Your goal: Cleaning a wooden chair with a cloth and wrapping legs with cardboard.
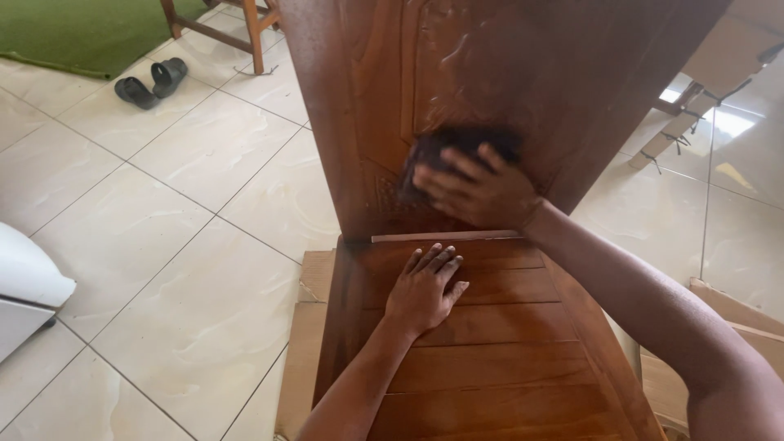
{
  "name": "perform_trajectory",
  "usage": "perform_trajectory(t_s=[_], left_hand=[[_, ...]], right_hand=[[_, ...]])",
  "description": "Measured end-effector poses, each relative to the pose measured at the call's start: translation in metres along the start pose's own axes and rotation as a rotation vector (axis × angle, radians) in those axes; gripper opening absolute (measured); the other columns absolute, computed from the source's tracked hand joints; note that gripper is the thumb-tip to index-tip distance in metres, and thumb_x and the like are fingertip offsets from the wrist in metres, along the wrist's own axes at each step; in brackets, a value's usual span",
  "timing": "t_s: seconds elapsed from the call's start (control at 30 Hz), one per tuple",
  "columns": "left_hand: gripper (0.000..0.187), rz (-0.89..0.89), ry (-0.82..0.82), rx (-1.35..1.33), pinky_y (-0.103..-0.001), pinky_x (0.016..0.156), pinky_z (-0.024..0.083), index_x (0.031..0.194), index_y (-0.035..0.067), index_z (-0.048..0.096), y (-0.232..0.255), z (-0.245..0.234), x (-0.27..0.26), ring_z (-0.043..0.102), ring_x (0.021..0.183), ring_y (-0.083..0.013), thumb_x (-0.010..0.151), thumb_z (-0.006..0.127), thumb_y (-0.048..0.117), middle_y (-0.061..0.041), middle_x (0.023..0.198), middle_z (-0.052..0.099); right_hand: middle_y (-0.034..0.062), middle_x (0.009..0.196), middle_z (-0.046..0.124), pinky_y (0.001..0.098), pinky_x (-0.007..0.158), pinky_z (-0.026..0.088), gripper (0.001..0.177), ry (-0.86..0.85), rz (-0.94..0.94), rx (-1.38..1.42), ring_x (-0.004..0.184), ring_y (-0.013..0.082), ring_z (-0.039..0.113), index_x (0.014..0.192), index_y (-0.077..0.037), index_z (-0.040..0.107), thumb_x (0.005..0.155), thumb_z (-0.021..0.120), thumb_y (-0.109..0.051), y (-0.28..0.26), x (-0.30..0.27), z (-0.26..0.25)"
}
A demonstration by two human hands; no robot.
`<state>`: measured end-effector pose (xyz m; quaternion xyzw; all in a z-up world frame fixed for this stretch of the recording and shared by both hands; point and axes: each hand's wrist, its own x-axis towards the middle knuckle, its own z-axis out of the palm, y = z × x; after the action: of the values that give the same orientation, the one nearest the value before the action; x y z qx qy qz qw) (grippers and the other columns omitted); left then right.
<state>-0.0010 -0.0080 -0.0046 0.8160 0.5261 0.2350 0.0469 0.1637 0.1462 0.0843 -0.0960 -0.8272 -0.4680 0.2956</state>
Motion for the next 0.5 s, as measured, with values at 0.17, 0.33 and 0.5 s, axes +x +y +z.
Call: perform_trajectory(t_s=[0.17,0.33,0.5], left_hand=[[0.05,0.003,-0.025,-0.031,-0.054,0.119,0.035,0.141,0.016,0.062,-0.002,0.0,-0.002,0.051,0.142,-0.031,0.102,0.055,0.046,-0.011,0.144,0.062],[0.044,0.041,0.109,-0.022,-0.052,0.115,0.042,0.134,0.016,0.068,-0.001,0.001,-0.002,0.059,0.134,-0.0312,0.097,0.064,0.04,-0.012,0.132,0.069],[0.045,0.023,0.125,-0.019,-0.051,0.115,0.041,0.132,0.019,0.069,-0.004,0.007,-0.001,0.059,0.134,-0.03,0.094,0.065,0.042,-0.01,0.133,0.07]], right_hand=[[-0.0119,0.16,0.048,0.0605,0.124,0.014,0.052,-0.051,0.229,-0.148,0.149,0.0277,0.041,0.152,-0.037,0.056,0.106,0.041,-0.056,-0.011,0.024,0.01],[-0.0073,0.162,0.045,0.0473,0.124,0.022,0.041,-0.024,-0.067,0.152,0.15,0.0222,0.042,0.144,-0.026,0.056,0.106,0.044,-0.036,-0.046,0.011,0.023],[-0.006,0.161,0.047,0.0393,0.126,0.023,0.043,-0.009,-0.219,0.246,0.15,0.0185,0.041,0.148,-0.02,0.053,0.11,0.036,-0.027,-0.044,0.041,0.032]])
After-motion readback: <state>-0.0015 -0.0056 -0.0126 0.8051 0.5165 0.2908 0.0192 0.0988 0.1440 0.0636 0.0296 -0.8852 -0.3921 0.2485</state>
